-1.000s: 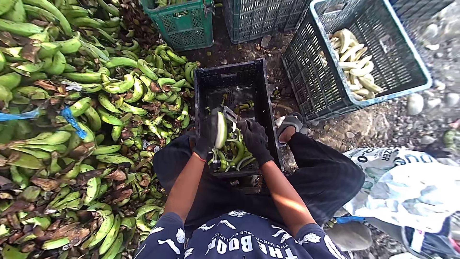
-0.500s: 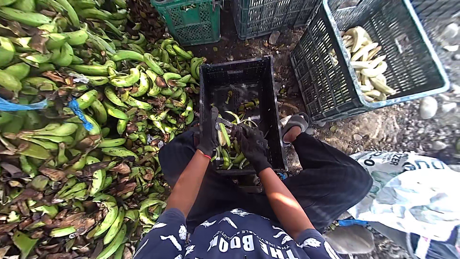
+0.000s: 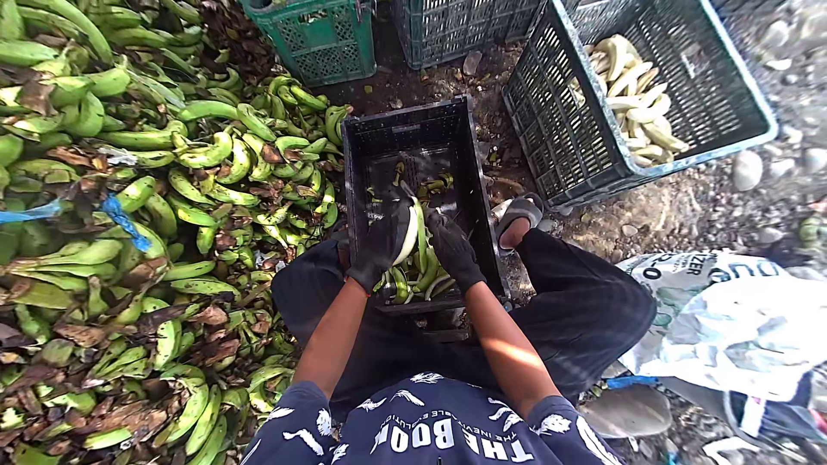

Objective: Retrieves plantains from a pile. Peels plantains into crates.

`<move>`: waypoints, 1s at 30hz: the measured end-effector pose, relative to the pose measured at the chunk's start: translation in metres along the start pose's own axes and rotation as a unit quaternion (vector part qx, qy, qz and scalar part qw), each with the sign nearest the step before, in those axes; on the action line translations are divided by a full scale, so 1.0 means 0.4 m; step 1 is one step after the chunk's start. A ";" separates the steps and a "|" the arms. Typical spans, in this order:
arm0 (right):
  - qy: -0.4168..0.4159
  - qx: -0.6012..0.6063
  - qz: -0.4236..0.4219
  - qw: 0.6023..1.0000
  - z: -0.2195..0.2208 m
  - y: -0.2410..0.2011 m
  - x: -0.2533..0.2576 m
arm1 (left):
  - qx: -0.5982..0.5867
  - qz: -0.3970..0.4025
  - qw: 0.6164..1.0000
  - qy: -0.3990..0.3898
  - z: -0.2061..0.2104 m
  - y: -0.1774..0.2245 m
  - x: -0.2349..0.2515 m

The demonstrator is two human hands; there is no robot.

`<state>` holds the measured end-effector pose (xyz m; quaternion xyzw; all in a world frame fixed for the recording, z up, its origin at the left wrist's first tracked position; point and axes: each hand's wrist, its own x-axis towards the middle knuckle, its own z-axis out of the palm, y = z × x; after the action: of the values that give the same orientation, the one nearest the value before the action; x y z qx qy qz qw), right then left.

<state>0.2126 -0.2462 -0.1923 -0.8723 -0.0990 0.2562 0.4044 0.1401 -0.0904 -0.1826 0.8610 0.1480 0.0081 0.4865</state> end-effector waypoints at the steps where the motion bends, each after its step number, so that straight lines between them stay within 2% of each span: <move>1: 0.008 0.002 0.004 1.000 0.003 0.010 0.023 | -0.044 0.000 0.999 -0.015 0.006 -0.007 -0.008; 3: 0.016 0.009 -0.027 0.999 0.003 0.028 0.029 | -0.212 -0.057 0.975 -0.008 0.016 -0.037 -0.013; 4: 0.016 0.008 -0.043 0.999 0.002 0.033 0.014 | -0.315 -0.088 0.945 -0.007 0.008 -0.050 -0.012; 6: 0.017 -0.017 -0.081 0.996 0.009 0.048 -0.008 | -0.477 -0.080 0.875 -0.022 -0.010 -0.053 -0.013; 8: 0.028 -0.064 -0.158 0.985 0.024 0.080 -0.022 | -0.530 -0.079 0.844 -0.034 -0.032 -0.042 -0.033; 10: 0.041 -0.105 -0.222 0.968 0.033 0.092 -0.031 | -0.552 -0.137 0.822 -0.012 -0.037 -0.031 -0.031; 13: 0.037 -0.121 -0.232 0.964 0.030 0.085 -0.048 | -0.588 -0.183 0.788 -0.006 -0.032 -0.042 0.028; 14: 0.037 -0.123 -0.225 0.966 0.027 0.081 -0.048 | -0.576 -0.190 0.795 0.003 -0.027 -0.047 0.041; 16: 0.017 -0.119 -0.180 0.976 0.021 0.066 -0.044 | -0.509 -0.174 0.841 0.050 -0.008 -0.062 0.054; 19: -0.015 -0.039 -0.076 0.996 0.031 0.039 -0.029 | -0.307 -0.090 0.939 0.124 0.015 -0.057 0.034; 21: -0.038 0.018 0.002 0.999 0.034 0.020 -0.020 | -0.206 -0.079 0.968 0.122 0.025 -0.047 0.006; 22: -0.045 0.036 0.021 0.998 0.029 0.016 -0.015 | -0.200 -0.088 0.968 0.126 0.032 -0.038 0.004; 24: -0.048 0.037 -0.014 0.998 0.023 0.027 -0.006 | -0.275 -0.111 0.952 0.079 0.019 -0.022 -0.014; 25: -0.050 0.035 -0.049 0.997 0.016 0.031 -0.006 | -0.346 -0.117 0.929 0.065 0.007 -0.019 -0.008; 27: -0.045 0.044 -0.056 0.996 -0.003 0.039 -0.010 | -0.496 -0.130 0.855 0.075 -0.005 -0.022 0.033; 28: -0.040 0.036 -0.070 0.996 -0.010 0.052 -0.001 | -0.537 -0.134 0.830 0.073 -0.009 -0.023 0.044; 30: -0.049 -0.037 -0.143 0.988 -0.026 0.086 0.042 | -0.534 -0.120 0.834 0.069 -0.016 -0.029 0.050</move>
<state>0.2310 -0.2690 -0.2188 -0.8501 -0.2521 0.2340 0.3988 0.1554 -0.0742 -0.1918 0.4397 0.2561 0.0864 0.8565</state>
